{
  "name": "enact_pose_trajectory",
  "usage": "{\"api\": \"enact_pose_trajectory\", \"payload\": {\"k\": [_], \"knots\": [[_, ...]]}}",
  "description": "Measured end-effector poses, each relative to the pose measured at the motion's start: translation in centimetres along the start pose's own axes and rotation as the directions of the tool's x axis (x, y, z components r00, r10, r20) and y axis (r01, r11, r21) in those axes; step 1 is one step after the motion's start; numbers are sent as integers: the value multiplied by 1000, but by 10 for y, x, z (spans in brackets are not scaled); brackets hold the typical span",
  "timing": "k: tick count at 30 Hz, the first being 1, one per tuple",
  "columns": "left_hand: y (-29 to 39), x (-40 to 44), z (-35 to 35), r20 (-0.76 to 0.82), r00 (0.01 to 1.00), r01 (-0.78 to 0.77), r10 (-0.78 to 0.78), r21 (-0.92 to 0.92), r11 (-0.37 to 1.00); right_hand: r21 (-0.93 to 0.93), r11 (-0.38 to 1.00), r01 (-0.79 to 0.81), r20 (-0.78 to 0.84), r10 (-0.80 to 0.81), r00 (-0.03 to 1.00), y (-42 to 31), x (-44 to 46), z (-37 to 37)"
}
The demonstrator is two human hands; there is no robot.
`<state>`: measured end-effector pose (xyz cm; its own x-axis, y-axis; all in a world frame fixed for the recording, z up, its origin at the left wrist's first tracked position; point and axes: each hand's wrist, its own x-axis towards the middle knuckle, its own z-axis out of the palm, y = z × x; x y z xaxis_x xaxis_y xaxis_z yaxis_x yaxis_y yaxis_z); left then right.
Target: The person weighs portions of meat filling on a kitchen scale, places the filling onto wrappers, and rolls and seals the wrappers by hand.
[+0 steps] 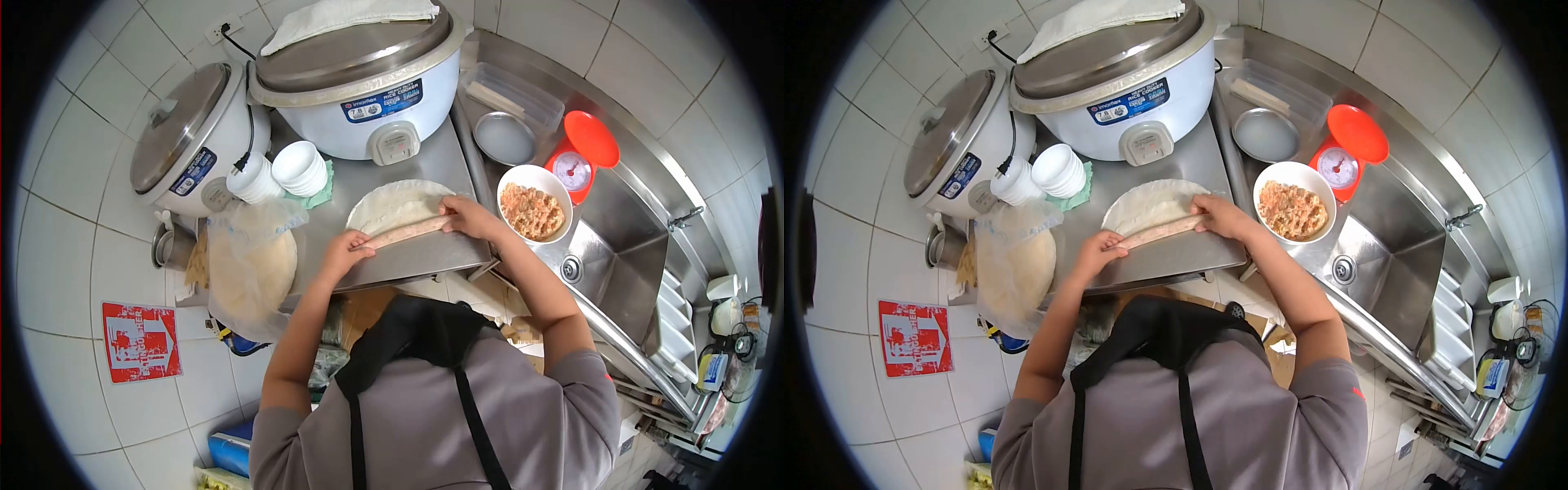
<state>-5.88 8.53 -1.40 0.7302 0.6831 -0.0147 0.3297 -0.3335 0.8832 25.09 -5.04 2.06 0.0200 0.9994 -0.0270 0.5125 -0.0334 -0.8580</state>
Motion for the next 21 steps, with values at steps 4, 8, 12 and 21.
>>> {"api": "enact_pose_trajectory", "payload": {"k": [4, 8, 12, 21], "knots": [[3, 4, -25, 63, 985, 166, -162, -56, 985, -106, 994, -5, -6, 4, 1000, 14, 9, -8], [7, 6, -55, 2, 962, 266, -275, 242, 933, -402, 915, 19, -90, -60, 994, 21, 18, -12], [49, 9, -14, -263, 945, -28, 194, 526, 850, -465, 885, -18, -72, -18, 997, 23, 26, -13], [64, 24, 43, -40, 962, -245, 270, 315, 917, -394, 893, 217, -33, -250, 968, -26, 34, 12]]}}
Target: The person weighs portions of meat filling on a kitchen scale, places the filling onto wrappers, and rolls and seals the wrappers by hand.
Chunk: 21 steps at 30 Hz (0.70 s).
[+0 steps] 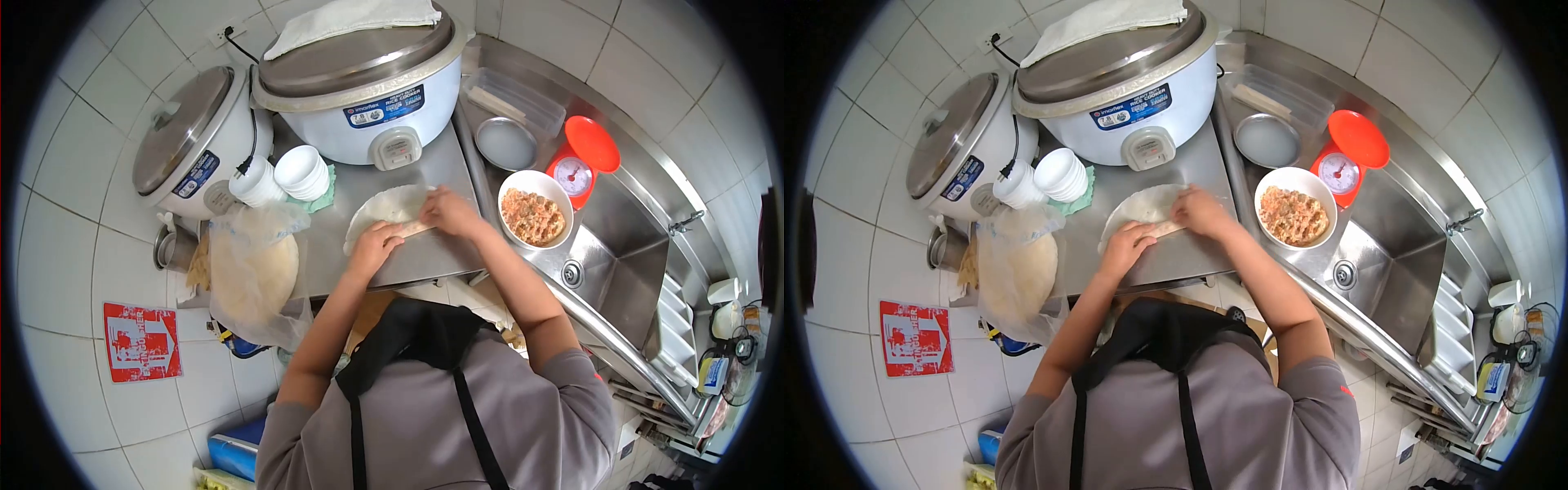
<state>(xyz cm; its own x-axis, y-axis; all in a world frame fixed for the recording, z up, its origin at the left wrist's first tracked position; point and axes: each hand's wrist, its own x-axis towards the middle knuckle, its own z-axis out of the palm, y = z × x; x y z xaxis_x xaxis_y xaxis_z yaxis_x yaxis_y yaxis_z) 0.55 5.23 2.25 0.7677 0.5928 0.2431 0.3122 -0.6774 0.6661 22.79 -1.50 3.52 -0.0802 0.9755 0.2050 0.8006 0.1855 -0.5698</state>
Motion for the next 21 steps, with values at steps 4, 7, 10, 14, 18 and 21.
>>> {"api": "enact_pose_trajectory", "payload": {"k": [4, 7, 10, 14, 18, 21], "knots": [[-12, 6, 0, -54, 998, -13, 14, 15, 1000, 186, 982, -16, -12, 18, 1000, -5, 11, 35], [2, 4, 9, -205, 975, -62, 83, 105, 992, 305, 949, -79, 30, 73, 997, 15, 24, 40], [6, 3, 19, -221, 957, -151, 186, 163, 975, 344, 917, -202, 131, 166, 977, 26, 34, 39], [-8, 11, 24, -206, 970, -117, 128, 66, 991, 376, 905, -197, 91, 176, 980, 28, 37, 35], [-17, 27, 11, -30, 998, 46, -47, -22, 999, 416, 902, -112, 71, 90, 993, 8, 23, 31], [-13, 31, 7, -23, 997, 79, -80, -30, 996, 370, 920, -126, 56, 113, 992, 8, 24, 34]]}}
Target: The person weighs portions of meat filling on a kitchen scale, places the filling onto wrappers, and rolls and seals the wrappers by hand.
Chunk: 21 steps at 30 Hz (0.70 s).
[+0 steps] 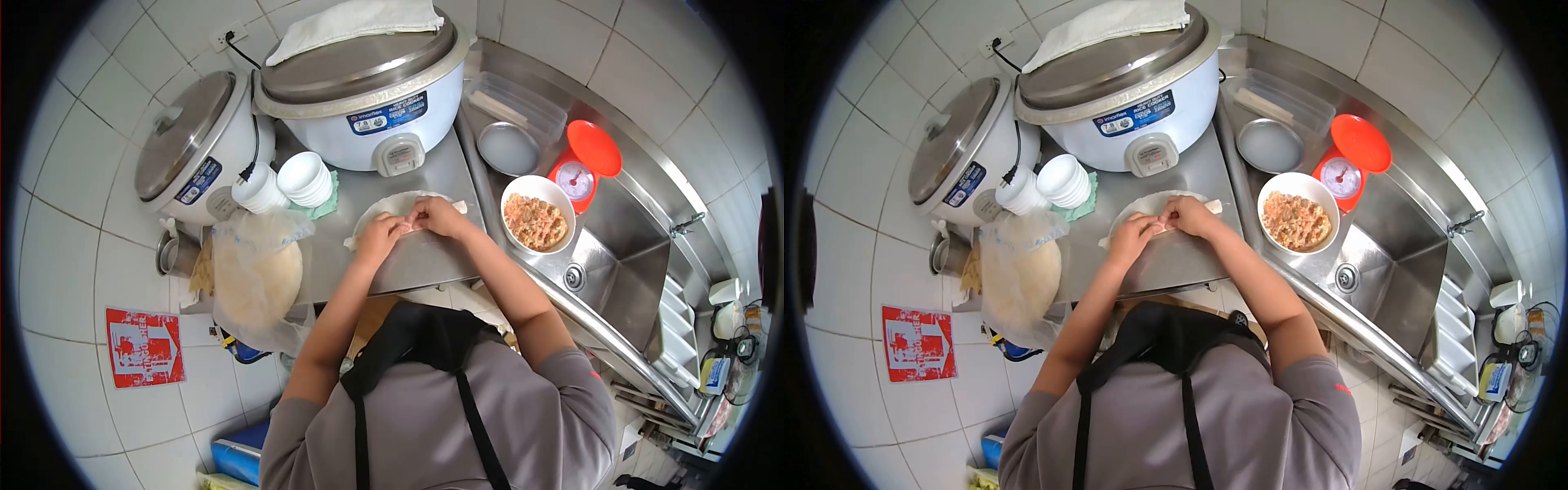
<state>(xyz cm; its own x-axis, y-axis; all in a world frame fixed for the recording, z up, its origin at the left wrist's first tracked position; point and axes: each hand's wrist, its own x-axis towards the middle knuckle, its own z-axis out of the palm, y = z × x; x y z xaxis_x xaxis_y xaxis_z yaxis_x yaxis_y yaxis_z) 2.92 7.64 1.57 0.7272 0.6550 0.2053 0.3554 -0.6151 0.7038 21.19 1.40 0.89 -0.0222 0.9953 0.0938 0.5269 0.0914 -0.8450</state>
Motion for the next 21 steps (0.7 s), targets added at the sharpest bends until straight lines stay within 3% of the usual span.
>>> {"api": "enact_pose_trajectory", "payload": {"k": [3, 7, 10, 12, 15, 18, 21], "knots": [[8, -8, 4, -192, 942, -245, 275, 168, 955, -35, 999, -2, 9, 3, 1000, 11, 14, -3], [-6, -4, 11, -192, 955, -208, 227, 112, 972, -154, 987, -38, 59, 48, 997, 24, 30, -3], [-11, 11, 1, -67, 992, -108, 108, 15, 994, -296, 950, 96, 41, -88, 995, 4, 15, -7], [-9, 13, -6, 23, 999, -48, 48, 7, 999, -306, 947, 102, 62, -87, 994, 6, 7, -6], [-2, 6, -3, 34, 996, -86, 85, 4, 996, -240, 957, 161, 38, -156, 987, 9, -3, -8], [-16, -7, 5, -100, 976, -196, 195, 9, 981, -174, 966, 190, 31, -188, 982, 12, -6, -8], [-43, -30, -11, -215, 953, -209, 213, 45, 977, -137, 979, 152, 83, -142, 986, 12, -6, -11]]}}
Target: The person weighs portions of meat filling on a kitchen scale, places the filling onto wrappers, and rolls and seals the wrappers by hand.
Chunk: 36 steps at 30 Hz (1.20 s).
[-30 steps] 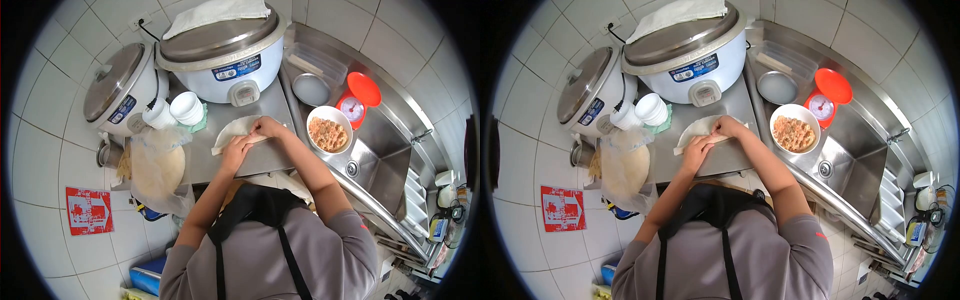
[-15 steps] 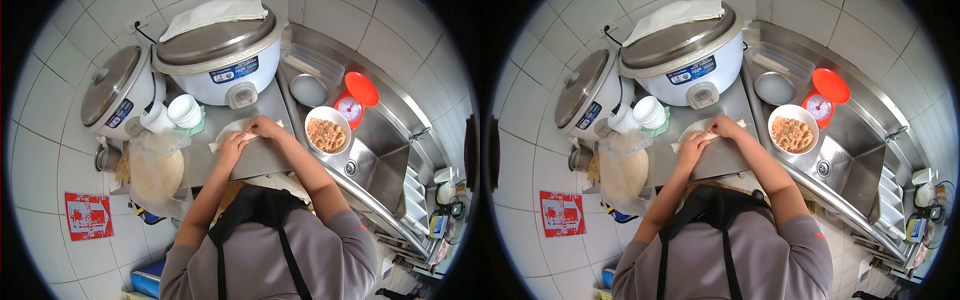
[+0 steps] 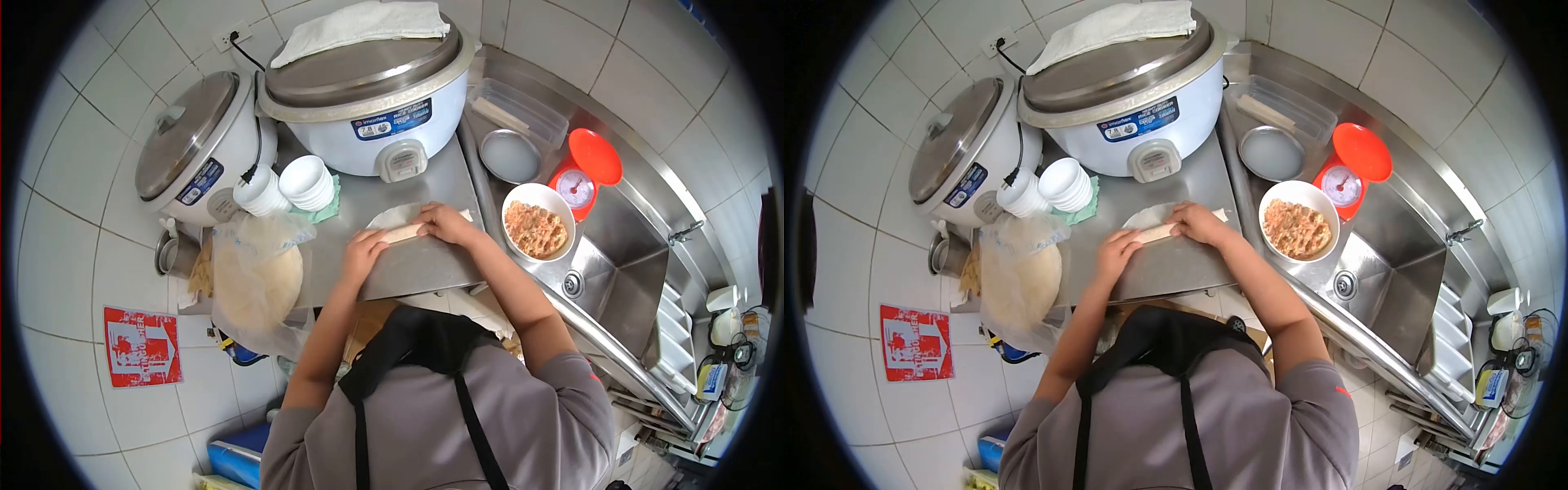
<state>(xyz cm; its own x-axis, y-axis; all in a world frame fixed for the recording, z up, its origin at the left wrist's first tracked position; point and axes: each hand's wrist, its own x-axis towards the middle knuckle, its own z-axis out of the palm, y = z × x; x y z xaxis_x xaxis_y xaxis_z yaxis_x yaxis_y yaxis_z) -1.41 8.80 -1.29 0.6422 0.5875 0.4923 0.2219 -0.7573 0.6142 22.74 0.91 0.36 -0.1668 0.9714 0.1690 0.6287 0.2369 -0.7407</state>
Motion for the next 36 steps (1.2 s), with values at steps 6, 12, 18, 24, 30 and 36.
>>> {"api": "enact_pose_trajectory", "payload": {"k": [6, 12, 18, 24, 30, 36], "knots": [[5, -22, -25, -30, 997, 70, -69, 63, 996, -563, 809, -170, -248, 31, 968, 2, -12, -29], [9, -21, -28, -18, 995, 103, -103, 50, 993, -637, 212, -741, -535, 571, 623, 79, -42, -133], [18, -19, -32, -76, 992, 109, -102, 92, 990, -634, 252, -731, -481, 612, 628, 76, -48, -143], [6, -22, -30, -78, 987, 145, -138, 93, 985, -187, 724, -665, -461, 533, 710, 42, -31, -117], [7, -23, -30, -92, 982, 171, -166, 50, 984, -433, 863, -260, -61, 259, 964, -58, 28, 43], [7, -26, -31, -85, 985, 155, -149, 66, 986, -504, 773, -386, 15, 454, 891, -104, 32, 38]]}}
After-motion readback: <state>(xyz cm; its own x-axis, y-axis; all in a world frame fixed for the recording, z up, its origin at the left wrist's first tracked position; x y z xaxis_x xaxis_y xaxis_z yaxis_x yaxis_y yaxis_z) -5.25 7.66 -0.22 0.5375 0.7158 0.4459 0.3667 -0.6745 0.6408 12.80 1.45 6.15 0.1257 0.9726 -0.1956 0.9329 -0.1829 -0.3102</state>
